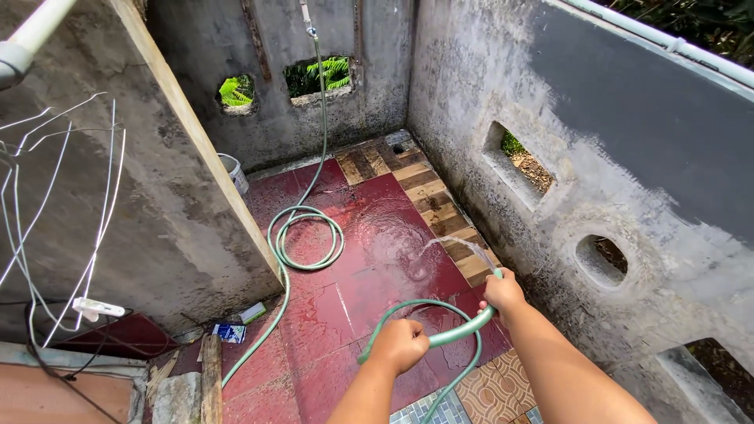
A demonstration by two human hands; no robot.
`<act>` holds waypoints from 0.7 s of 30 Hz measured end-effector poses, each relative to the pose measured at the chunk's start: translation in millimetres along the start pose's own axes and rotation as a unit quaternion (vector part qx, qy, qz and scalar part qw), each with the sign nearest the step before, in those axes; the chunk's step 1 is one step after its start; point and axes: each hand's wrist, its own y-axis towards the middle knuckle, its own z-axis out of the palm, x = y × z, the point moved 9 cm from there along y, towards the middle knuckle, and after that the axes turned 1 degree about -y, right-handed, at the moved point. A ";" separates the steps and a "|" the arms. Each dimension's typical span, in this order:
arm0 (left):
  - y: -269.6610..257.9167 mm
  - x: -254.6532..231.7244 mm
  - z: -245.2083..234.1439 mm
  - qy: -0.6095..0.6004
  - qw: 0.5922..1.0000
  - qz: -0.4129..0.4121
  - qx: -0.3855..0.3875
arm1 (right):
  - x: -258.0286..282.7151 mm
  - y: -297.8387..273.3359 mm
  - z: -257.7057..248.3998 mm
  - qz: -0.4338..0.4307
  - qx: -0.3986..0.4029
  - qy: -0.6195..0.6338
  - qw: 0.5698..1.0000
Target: Scrubbing and rinsing a tiled outdoor floor area using a hose and a squeegee tool.
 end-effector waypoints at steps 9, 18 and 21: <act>9.8 -34.1 31.5 0.014 0.999 0.015 0.033 | 1.0 -0.1 -54.6 -0.002 -0.036 0.013 0.999; 8.9 -53.4 56.2 0.020 0.999 0.004 0.047 | 18.2 -5.8 -66.6 -0.014 0.043 -0.042 0.998; 9.7 -55.9 62.1 0.032 0.998 0.008 0.049 | 26.2 -5.9 -62.5 -0.028 0.073 -0.062 0.995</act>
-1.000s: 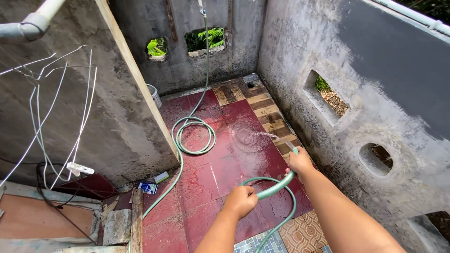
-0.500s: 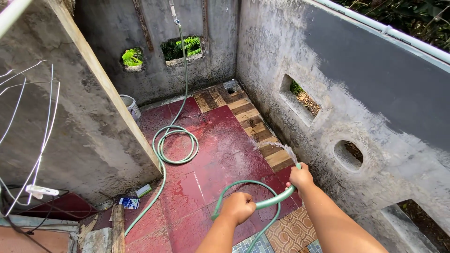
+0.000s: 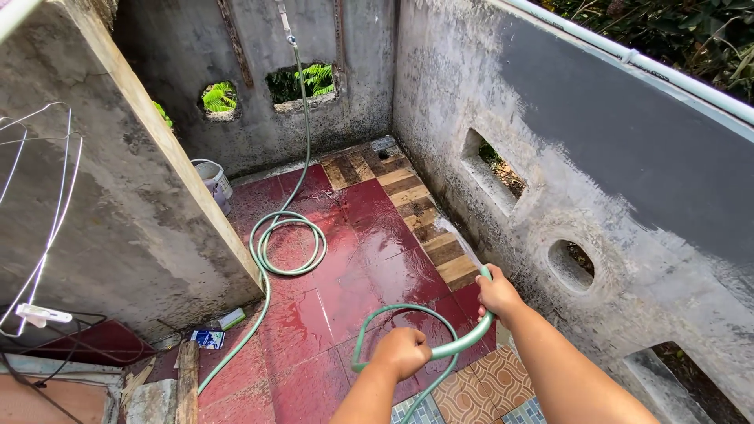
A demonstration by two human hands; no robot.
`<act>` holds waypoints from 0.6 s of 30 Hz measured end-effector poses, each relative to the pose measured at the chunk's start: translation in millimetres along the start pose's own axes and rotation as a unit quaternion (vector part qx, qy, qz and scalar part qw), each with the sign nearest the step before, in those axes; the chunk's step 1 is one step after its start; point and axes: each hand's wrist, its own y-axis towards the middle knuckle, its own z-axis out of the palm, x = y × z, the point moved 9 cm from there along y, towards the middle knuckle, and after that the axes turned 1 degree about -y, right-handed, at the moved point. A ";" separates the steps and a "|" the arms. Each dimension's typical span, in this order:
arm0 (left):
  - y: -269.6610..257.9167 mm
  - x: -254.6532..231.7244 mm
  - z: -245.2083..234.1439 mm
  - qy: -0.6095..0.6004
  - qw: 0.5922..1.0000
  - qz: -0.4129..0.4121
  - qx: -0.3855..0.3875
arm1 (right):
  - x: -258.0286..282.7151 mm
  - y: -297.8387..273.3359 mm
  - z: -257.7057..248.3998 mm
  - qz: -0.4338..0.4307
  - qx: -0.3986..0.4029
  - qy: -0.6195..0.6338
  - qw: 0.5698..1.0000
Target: Scrubbing and rinsing a tiled outdoor floor area using a hose and a squeegee tool.
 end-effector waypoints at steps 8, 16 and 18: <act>6.4 0.2 15.3 0.001 1.000 -0.019 0.008 | 15.2 1.9 4.6 -0.040 0.053 -0.071 0.995; -2.2 -9.7 22.9 -0.035 0.998 -0.051 0.034 | 34.1 1.3 15.6 -0.070 0.111 -0.176 0.976; -2.9 -10.9 22.8 -0.044 0.997 -0.056 0.036 | 37.1 -0.2 17.2 -0.073 0.118 -0.187 0.973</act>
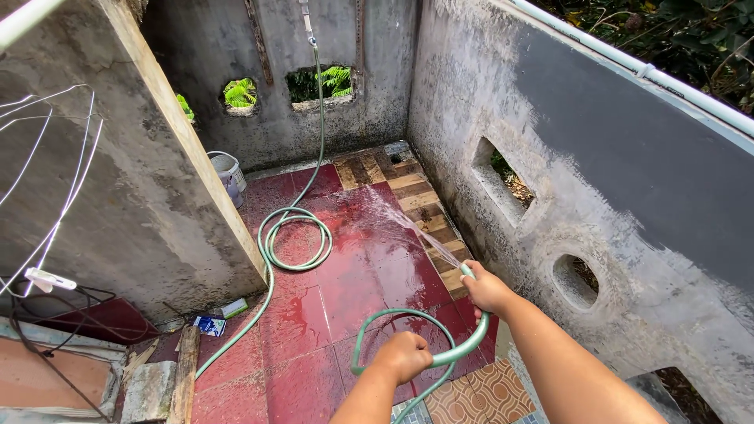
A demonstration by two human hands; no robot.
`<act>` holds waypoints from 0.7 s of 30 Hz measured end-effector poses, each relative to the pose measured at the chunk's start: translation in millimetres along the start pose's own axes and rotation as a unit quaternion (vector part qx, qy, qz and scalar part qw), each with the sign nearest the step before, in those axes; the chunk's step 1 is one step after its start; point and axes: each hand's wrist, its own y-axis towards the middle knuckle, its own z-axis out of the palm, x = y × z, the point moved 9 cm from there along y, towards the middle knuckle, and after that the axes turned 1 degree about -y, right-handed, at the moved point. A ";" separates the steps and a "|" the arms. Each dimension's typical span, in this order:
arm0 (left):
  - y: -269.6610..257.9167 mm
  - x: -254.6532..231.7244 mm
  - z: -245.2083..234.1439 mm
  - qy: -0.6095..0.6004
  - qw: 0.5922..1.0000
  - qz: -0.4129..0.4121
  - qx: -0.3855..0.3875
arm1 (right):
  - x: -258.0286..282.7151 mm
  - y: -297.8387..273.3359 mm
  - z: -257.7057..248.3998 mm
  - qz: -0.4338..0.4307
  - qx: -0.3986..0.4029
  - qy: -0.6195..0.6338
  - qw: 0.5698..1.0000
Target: Scrubbing and rinsing a tiled outdoor floor area using a hose and a squeegee tool.
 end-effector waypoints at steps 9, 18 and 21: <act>3.0 2.3 -7.9 0.007 1.000 -0.004 -0.017 | -24.0 28.0 0.5 0.022 -0.010 -0.010 1.000; 3.6 1.1 -13.8 0.005 1.000 -0.002 -0.026 | -13.3 19.2 1.7 0.008 -0.005 0.014 1.000; 5.6 4.9 -13.1 -0.002 1.000 -0.010 -0.026 | -29.1 34.0 4.3 0.008 -0.001 0.023 1.000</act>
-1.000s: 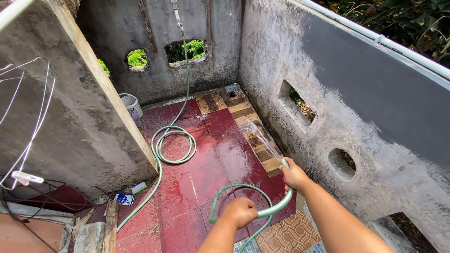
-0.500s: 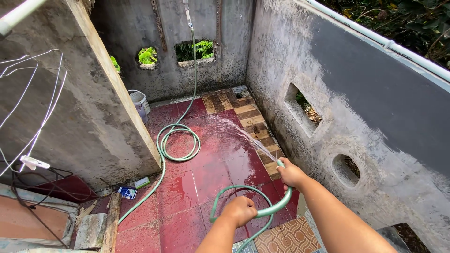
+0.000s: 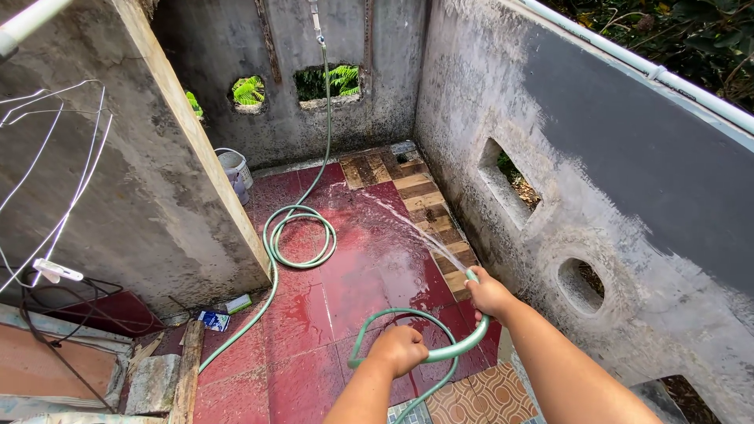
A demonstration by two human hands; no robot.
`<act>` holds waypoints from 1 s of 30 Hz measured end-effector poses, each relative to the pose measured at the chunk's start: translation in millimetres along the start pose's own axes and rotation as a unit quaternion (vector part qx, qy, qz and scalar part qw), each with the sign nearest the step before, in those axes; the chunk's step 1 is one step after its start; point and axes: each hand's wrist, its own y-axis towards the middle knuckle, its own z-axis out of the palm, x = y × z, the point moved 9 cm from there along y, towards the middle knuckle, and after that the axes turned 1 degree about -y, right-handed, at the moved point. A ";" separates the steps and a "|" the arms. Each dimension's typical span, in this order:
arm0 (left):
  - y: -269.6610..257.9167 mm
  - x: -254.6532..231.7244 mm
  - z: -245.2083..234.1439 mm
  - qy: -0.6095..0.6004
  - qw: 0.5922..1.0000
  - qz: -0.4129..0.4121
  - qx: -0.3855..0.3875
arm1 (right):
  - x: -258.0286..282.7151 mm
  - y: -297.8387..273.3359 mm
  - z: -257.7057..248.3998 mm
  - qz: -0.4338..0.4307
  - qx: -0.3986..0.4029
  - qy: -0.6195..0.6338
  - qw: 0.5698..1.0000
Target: Scrubbing and rinsing a tiled outdoor floor area using a hose and a squeegee tool.
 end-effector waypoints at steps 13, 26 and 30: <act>2.6 7.4 -4.4 -0.013 1.000 -0.008 -0.009 | 15.1 -24.9 -6.2 0.028 -0.088 0.017 0.996; 8.9 12.0 -6.0 -0.012 1.000 0.003 -0.021 | -6.4 -10.2 -11.3 0.063 -0.134 0.018 0.989; 7.1 11.5 -6.2 -0.022 1.000 -0.013 -0.018 | -26.8 2.0 -13.2 0.102 -0.130 0.013 0.986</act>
